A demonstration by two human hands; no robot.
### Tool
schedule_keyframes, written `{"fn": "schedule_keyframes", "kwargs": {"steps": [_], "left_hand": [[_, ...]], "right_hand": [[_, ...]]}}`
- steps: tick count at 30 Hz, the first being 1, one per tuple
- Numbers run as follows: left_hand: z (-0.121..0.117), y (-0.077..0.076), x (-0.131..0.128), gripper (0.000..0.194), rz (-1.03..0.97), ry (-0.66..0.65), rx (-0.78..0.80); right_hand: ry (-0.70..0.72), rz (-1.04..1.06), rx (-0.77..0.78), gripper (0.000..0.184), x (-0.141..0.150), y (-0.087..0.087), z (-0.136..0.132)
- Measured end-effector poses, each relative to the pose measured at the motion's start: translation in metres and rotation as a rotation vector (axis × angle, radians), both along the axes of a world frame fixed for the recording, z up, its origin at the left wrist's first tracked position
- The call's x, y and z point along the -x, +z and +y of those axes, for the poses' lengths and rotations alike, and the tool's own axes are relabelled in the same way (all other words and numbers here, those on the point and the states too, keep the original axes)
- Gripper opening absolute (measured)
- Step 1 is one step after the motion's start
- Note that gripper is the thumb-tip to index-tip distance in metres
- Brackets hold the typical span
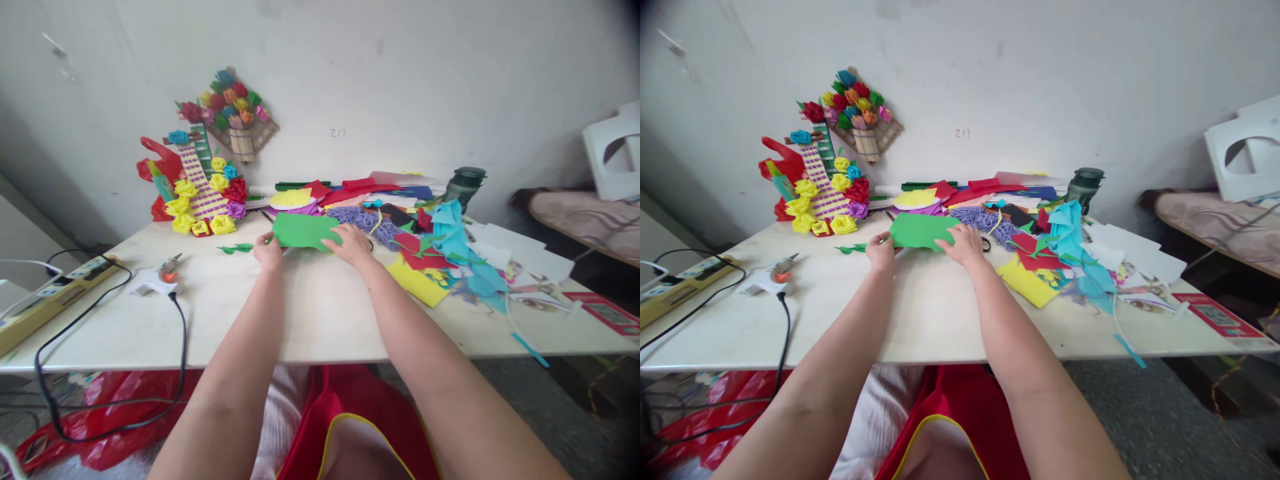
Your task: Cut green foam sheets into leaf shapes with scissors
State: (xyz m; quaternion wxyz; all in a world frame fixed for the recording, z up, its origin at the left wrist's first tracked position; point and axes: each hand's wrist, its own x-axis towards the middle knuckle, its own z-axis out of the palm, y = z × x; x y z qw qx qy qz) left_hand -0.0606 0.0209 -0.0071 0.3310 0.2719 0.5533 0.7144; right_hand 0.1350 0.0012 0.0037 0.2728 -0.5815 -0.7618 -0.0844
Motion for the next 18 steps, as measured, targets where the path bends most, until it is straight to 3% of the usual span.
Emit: {"fn": "schedule_keyframes", "kwargs": {"steps": [3, 5, 10, 18], "left_hand": [[0.001, -0.002, -0.001, 0.03, 0.001, -0.013, 0.026], [0.002, -0.004, -0.001, 0.03, 0.011, -0.023, 0.045], [0.004, -0.006, -0.003, 0.022, 0.037, -0.056, 0.059], [0.0, -0.002, -0.002, 0.014, -0.023, -0.059, 0.063]], "right_hand": [[0.189, -0.085, -0.005, 0.056, 0.018, -0.003, -0.004], [0.227, -0.141, 0.033, 0.048, 0.026, -0.005, -0.006], [0.179, -0.211, 0.117, 0.027, 0.029, -0.007, -0.007], [0.201, -0.235, 0.065, 0.033, 0.026, -0.008, -0.007]]}}
